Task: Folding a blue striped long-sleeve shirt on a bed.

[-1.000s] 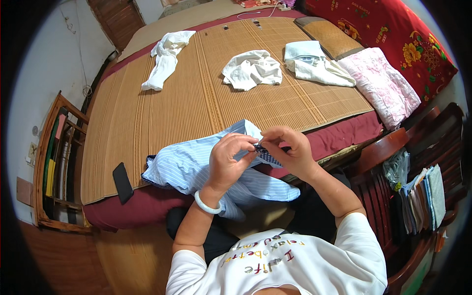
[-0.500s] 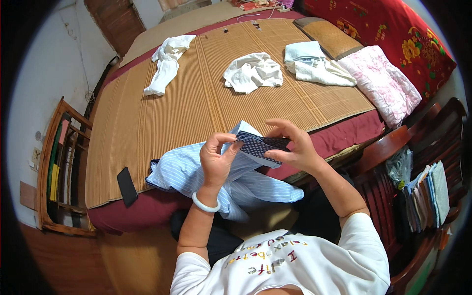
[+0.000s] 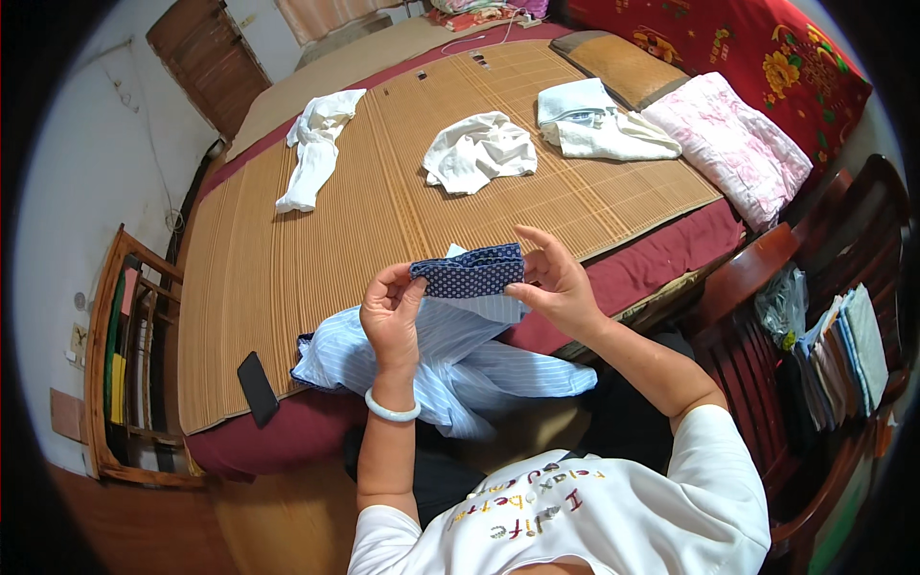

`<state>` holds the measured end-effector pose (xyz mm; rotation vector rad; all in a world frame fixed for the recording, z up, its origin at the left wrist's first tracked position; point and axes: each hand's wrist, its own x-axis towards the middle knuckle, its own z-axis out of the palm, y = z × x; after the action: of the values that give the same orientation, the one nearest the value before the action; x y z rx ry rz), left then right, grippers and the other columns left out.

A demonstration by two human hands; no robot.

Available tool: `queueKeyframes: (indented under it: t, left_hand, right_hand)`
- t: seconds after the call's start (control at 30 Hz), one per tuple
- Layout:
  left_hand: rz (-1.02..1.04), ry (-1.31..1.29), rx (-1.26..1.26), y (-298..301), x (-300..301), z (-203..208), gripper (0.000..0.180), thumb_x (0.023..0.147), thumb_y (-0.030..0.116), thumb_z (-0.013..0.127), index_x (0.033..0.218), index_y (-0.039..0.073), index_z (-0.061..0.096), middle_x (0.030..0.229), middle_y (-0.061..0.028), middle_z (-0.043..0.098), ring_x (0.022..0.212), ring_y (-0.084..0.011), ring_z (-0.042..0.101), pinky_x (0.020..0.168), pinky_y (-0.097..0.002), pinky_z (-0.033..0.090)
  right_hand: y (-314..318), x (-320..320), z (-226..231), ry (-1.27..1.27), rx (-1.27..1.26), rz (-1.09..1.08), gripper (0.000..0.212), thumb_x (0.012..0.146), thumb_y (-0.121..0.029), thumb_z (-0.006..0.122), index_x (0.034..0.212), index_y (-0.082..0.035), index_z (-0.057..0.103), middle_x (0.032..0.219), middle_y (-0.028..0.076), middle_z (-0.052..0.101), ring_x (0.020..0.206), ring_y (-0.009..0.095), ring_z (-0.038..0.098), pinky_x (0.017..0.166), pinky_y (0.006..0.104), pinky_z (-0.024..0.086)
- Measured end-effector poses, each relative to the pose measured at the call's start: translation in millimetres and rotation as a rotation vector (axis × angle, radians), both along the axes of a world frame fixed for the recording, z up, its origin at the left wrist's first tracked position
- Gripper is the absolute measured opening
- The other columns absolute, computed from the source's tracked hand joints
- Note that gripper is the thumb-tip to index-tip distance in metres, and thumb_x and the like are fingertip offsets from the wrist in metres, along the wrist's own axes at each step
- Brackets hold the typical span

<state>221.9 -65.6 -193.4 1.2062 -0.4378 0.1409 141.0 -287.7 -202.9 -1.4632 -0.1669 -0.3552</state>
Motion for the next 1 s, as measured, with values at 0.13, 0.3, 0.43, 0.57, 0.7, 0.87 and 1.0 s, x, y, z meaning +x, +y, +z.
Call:
queueKeyframes:
  t: [0.13,0.3,0.43,0.57,0.7,0.87,1.0]
  left_hand:
    - [-0.033,-0.027,0.045,3,1,-1,0.022,0.087,-0.002,0.073,0.106,0.002,0.065,0.095,-0.0020,0.069,0.086,-0.0078,0.064,0.081,-0.0213,0.052]
    - [-0.048,-0.061,0.059,4,0,0,0.021,0.087,-0.003,0.073,0.105,0.003,0.065,0.095,-0.0023,0.069,0.086,-0.0075,0.064,0.080,-0.0207,0.052]
    - [-0.061,-0.069,0.041,4,-1,1,0.021,0.086,-0.005,0.072,0.105,0.002,0.064,0.097,-0.0032,0.069,0.087,-0.0085,0.065,0.082,-0.0212,0.054]
    - [-0.073,-0.088,0.046,5,-2,2,0.021,0.086,-0.007,0.071,0.104,0.002,0.064,0.097,-0.0036,0.069,0.087,-0.0094,0.066,0.083,-0.0221,0.054]
    - [-0.089,-0.100,0.046,7,-2,3,0.021,0.086,-0.006,0.072,0.104,0.002,0.063,0.098,-0.0048,0.070,0.089,-0.0096,0.067,0.083,-0.0223,0.054]
    - [-0.112,-0.102,0.047,5,-6,6,0.021,0.086,-0.005,0.072,0.104,0.002,0.063,0.100,-0.0056,0.070,0.090,-0.0100,0.067,0.084,-0.0226,0.054]
    - [-0.107,-0.106,0.058,6,-5,7,0.021,0.087,-0.006,0.072,0.104,0.003,0.063,0.099,-0.0050,0.070,0.091,-0.0102,0.067,0.085,-0.0225,0.054]
  right_hand:
    - [2,5,-6,-0.153,0.006,-0.110,0.050,0.084,-0.003,0.077,0.126,-0.003,0.050,0.094,0.003,0.062,0.085,0.009,0.062,0.076,0.0245,0.052]
    - [5,0,3,-0.235,-0.090,-0.193,0.028,0.085,-0.004,0.077,0.102,-0.003,0.054,0.090,0.003,0.063,0.079,0.009,0.063,0.072,0.0232,0.052]
    - [3,-3,4,-0.274,-0.225,-0.297,0.025,0.085,-0.005,0.077,0.099,-0.003,0.056,0.091,0.004,0.064,0.080,0.009,0.063,0.072,0.0236,0.052]
    - [2,-3,8,-0.269,-0.237,-0.279,0.021,0.085,-0.004,0.076,0.093,-0.003,0.056,0.095,0.007,0.065,0.083,0.012,0.064,0.073,0.0251,0.052]
    - [2,-5,16,-0.419,-0.354,-0.336,0.020,0.085,0.002,0.072,0.092,-0.002,0.054,0.098,0.011,0.066,0.088,0.020,0.066,0.075,0.0296,0.051]
    - [2,-8,22,-0.451,-0.409,-0.342,0.022,0.083,0.004,0.072,0.093,-0.003,0.053,0.095,0.014,0.065,0.092,0.027,0.068,0.075,0.0315,0.051]
    - [2,-10,23,-0.442,-0.444,-0.362,0.023,0.083,0.005,0.072,0.094,-0.004,0.053,0.091,0.011,0.064,0.089,0.025,0.067,0.073,0.0304,0.050]
